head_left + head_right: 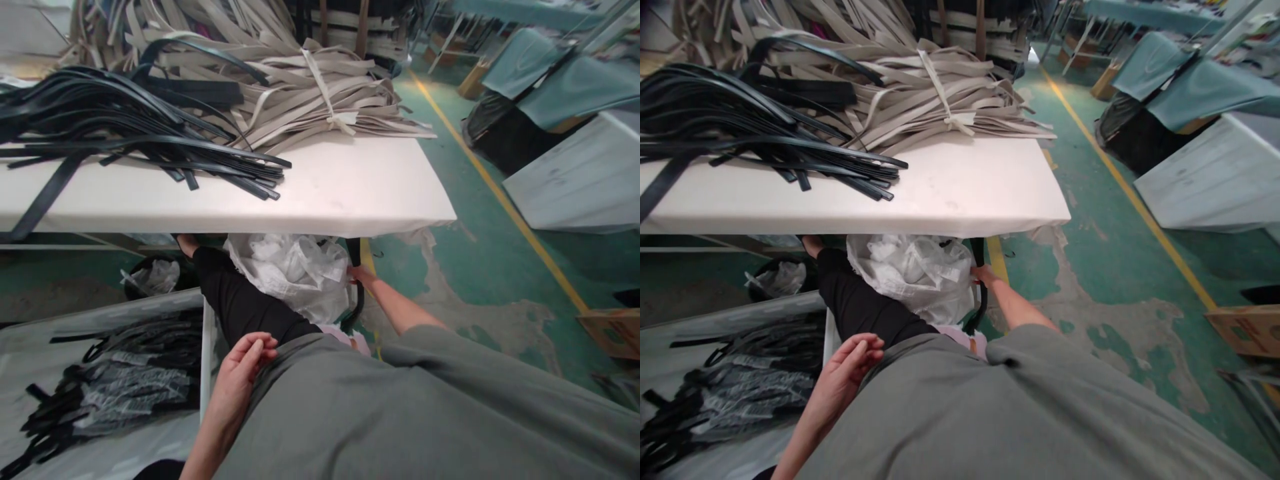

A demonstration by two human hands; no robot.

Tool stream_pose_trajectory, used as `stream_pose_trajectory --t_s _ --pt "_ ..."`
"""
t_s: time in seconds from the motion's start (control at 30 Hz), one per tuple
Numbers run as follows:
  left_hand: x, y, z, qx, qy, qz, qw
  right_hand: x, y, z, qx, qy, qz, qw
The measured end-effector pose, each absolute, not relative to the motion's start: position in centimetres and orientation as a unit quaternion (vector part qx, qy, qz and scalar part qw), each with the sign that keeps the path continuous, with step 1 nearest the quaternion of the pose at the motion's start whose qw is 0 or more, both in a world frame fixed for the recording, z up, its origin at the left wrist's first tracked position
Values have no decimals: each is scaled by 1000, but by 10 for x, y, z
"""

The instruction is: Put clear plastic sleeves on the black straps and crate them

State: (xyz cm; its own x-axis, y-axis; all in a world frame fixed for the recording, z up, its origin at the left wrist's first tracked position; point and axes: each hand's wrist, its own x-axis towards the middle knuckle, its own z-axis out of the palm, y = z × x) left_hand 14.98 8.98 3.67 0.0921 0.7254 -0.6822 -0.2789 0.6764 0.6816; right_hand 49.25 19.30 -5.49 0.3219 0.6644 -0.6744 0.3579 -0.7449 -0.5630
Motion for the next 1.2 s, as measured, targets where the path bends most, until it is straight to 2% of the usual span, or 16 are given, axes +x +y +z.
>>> stream_pose_trajectory --t_s 0.27,0.5,0.57,0.73,0.83,1.03,1.2 --pt "143 82 33 192 585 367 698 502 183 -39 -828 -369 422 -1" --pt "134 76 26 220 589 381 677 500 177 16 -781 -487 389 -35" --pt "133 75 24 222 588 385 676 491 177 33 -758 -502 416 -5" --pt "135 78 27 246 575 389 676 455 186 65 -638 -461 583 198" --pt "144 90 34 304 552 366 684 428 194 69 -585 -440 632 255" --pt "182 124 32 481 485 251 686 386 206 56 -573 -400 645 307" --pt "200 132 5 436 534 265 674 379 210 52 -577 -416 630 313"
